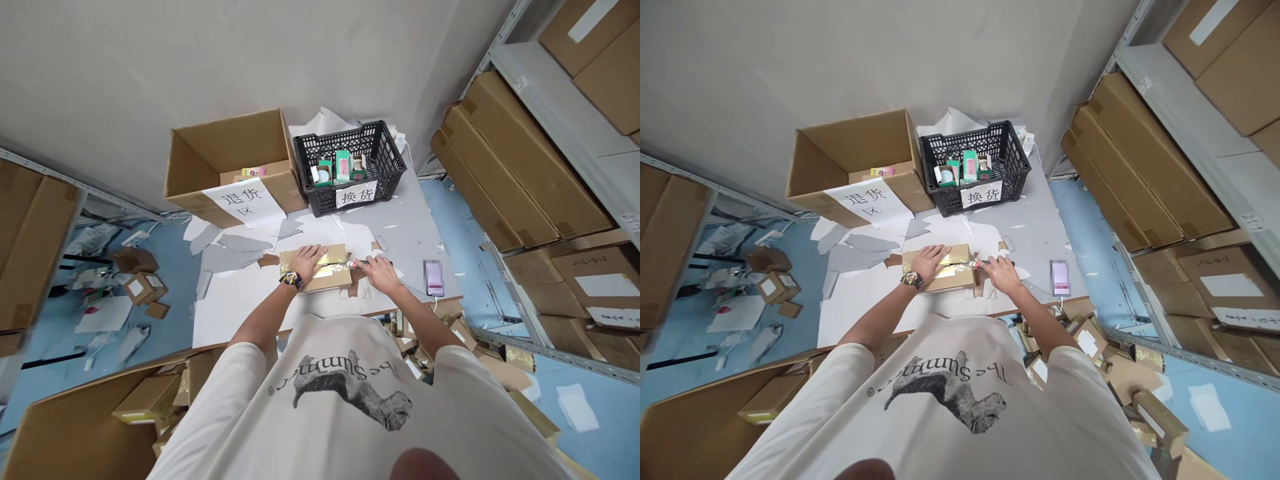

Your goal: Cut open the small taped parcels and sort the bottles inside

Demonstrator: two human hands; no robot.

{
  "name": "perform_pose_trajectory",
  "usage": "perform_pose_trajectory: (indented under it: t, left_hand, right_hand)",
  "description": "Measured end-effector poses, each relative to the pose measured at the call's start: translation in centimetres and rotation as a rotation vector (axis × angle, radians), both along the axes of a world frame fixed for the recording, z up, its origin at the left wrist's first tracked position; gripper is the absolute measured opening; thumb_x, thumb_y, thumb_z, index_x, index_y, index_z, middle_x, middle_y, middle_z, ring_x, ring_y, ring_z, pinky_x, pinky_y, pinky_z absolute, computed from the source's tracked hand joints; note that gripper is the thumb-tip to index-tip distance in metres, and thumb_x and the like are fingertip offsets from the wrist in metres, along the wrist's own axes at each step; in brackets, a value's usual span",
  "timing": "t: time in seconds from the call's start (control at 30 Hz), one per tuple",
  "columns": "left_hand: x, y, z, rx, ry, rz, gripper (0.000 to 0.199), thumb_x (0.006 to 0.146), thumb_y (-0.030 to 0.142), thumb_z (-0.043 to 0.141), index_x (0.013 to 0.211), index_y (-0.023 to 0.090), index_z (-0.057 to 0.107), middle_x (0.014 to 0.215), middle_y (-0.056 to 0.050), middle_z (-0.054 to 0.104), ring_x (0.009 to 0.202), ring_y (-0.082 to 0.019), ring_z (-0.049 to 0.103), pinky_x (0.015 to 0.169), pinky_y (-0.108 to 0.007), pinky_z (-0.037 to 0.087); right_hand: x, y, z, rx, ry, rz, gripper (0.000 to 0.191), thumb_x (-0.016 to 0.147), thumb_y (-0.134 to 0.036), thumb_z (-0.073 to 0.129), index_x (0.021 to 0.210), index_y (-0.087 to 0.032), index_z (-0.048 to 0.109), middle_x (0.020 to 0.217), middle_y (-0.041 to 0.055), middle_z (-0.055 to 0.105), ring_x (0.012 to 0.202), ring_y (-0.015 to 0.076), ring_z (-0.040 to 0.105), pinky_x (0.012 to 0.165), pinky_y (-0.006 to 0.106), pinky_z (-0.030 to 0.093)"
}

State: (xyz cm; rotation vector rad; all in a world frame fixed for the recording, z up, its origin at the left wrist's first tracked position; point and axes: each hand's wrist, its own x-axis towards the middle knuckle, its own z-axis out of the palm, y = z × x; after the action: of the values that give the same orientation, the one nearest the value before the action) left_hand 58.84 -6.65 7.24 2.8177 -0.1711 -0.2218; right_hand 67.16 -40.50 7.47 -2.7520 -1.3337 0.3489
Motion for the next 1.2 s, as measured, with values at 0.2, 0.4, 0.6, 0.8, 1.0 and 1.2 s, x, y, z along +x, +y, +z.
perform_pose_trajectory:
  t: [0.2,0.4,0.6,0.8,1.0,1.2]
  left_hand:
    - [0.2,0.0,-0.6,0.017,-0.017,-0.008,0.068,0.107,0.03,0.052,0.175,0.03,0.053,0.173,-0.012,0.057,0.158,-0.034,0.05,0.138,-0.055,0.031]
    - [0.0,0.4,-0.7,-0.002,-0.027,0.008,0.068,0.105,0.028,0.053,0.173,0.032,0.056,0.172,-0.011,0.058,0.157,-0.034,0.051,0.138,-0.056,0.033]
    - [-0.2,0.4,-0.7,-0.044,-0.045,0.03,0.061,0.108,0.031,0.053,0.168,0.034,0.062,0.166,-0.009,0.065,0.153,-0.032,0.057,0.136,-0.052,0.037]
    - [1.2,1.3,0.2,-0.059,0.002,0.016,0.058,0.106,0.046,0.064,0.163,0.032,0.067,0.168,-0.009,0.064,0.155,-0.033,0.056,0.134,-0.053,0.037]
    - [-2.1,-0.5,1.1,-0.083,-0.01,-0.036,0.048,0.108,0.058,0.064,0.145,0.031,0.076,0.153,-0.013,0.071,0.142,-0.035,0.062,0.126,-0.053,0.044]
    - [-6.8,-4.1,0.8,-0.041,0.026,0.086,0.078,0.097,0.067,0.076,0.163,0.028,0.06,0.154,-0.016,0.064,0.142,-0.04,0.057,0.125,-0.054,0.041]
  right_hand:
    - [3.6,-0.7,1.7,0.033,0.024,0.136,0.076,0.111,-0.016,0.048,0.181,-0.044,0.038,0.136,0.0145,0.071,0.117,0.0363,0.058,0.109,0.048,0.039]
    - [2.6,2.4,2.6,-0.03,0.06,0.148,0.074,0.112,-0.03,0.057,0.182,-0.037,0.037,0.134,0.0165,0.075,0.116,0.0358,0.065,0.104,0.045,0.046]
    - [4.9,-1.1,2.3,-0.038,0.054,0.005,0.064,0.112,-0.028,0.056,0.176,-0.036,0.05,0.14,0.0176,0.072,0.121,0.0347,0.066,0.106,0.044,0.049]
    - [7.5,-8.1,0.6,0.185,0.08,-0.323,0.056,0.116,-0.037,0.042,0.168,-0.027,0.06,0.127,0.0156,0.077,0.111,0.0313,0.073,0.096,0.038,0.058]
    - [0.7,-4.8,-2.1,0.561,0.441,-0.476,0.059,0.115,-0.047,0.038,0.164,-0.026,0.061,0.13,0.0114,0.083,0.091,0.0251,0.079,0.091,0.042,0.066]
    - [-2.6,-1.1,-2.1,0.578,0.701,-0.501,0.057,0.114,-0.052,0.036,0.146,-0.023,0.073,0.088,0.0051,0.081,0.072,0.0237,0.077,0.075,0.036,0.065]
